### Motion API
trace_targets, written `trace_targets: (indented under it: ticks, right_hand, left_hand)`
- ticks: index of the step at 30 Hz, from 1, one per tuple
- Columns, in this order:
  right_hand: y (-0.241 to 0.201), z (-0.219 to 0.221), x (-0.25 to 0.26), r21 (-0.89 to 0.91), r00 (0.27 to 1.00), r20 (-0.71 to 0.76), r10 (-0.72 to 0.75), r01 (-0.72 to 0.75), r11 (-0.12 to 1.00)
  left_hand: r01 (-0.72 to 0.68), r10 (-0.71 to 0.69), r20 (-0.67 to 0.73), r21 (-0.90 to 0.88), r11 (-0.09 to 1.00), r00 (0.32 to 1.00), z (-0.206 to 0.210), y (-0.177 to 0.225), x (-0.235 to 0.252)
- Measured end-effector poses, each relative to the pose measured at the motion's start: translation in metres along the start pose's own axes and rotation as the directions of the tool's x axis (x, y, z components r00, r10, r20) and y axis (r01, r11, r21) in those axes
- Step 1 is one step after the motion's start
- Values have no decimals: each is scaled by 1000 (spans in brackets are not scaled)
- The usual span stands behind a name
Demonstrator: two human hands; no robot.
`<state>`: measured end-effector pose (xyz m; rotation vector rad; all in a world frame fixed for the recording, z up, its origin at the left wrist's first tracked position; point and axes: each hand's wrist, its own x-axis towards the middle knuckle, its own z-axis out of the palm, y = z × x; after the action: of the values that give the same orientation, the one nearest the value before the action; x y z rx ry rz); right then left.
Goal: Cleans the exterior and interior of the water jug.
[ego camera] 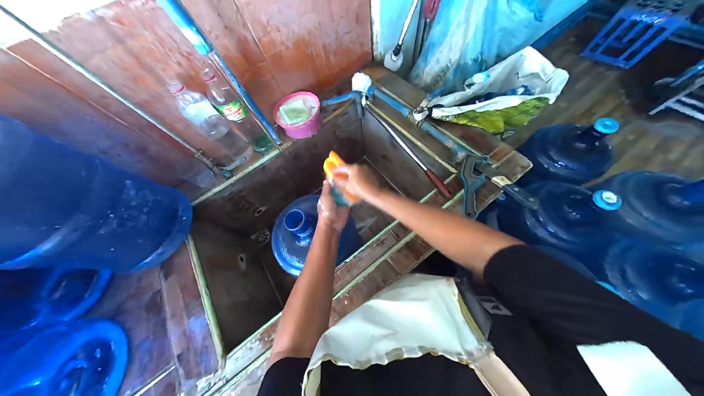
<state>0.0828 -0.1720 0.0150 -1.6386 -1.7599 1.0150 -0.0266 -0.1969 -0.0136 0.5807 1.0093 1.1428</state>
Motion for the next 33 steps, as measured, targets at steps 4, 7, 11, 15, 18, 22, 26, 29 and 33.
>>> trace_targets:
  ticks: [4,7,11,15,18,22,26,29,33]
  right_hand:
    - [-19,2,-8,28,998,-58,-23,24,999]
    - [-30,18,-22,54,991,-21,-134,135,989]
    - [-19,-22,45,37,984,-177,-35,42,998]
    - [-21,-18,47,535,955,-297,-28,190,823]
    - [-26,10,26,633,987,-143,-70,146,760]
    - [-33,10,41,370,982,-113,-155,186,910]
    - [-45,16,35,360,989,-100,-108,137,923]
    - [-62,29,14,286,992,22,-128,117,951]
    - [-72,20,87,126,994,-41,-98,103,987]
  left_hand:
    - [-49,46,-56,-61,997,997,-2,13,9]
    - [-97,87,-81,-128,987,993,-12,22,11]
    - [-119,120,-24,21,993,993,7,27,4]
    - [-126,113,-178,-59,990,977,5,56,32]
    - [-164,170,-198,48,985,965,-11,50,47]
    - [-175,212,-193,192,966,958,-4,40,36]
    - [-154,154,-24,-16,988,988,-16,56,49]
    - [-114,106,-67,-137,984,992,-42,78,63]
    - [-156,157,8,-95,983,988,-28,78,73]
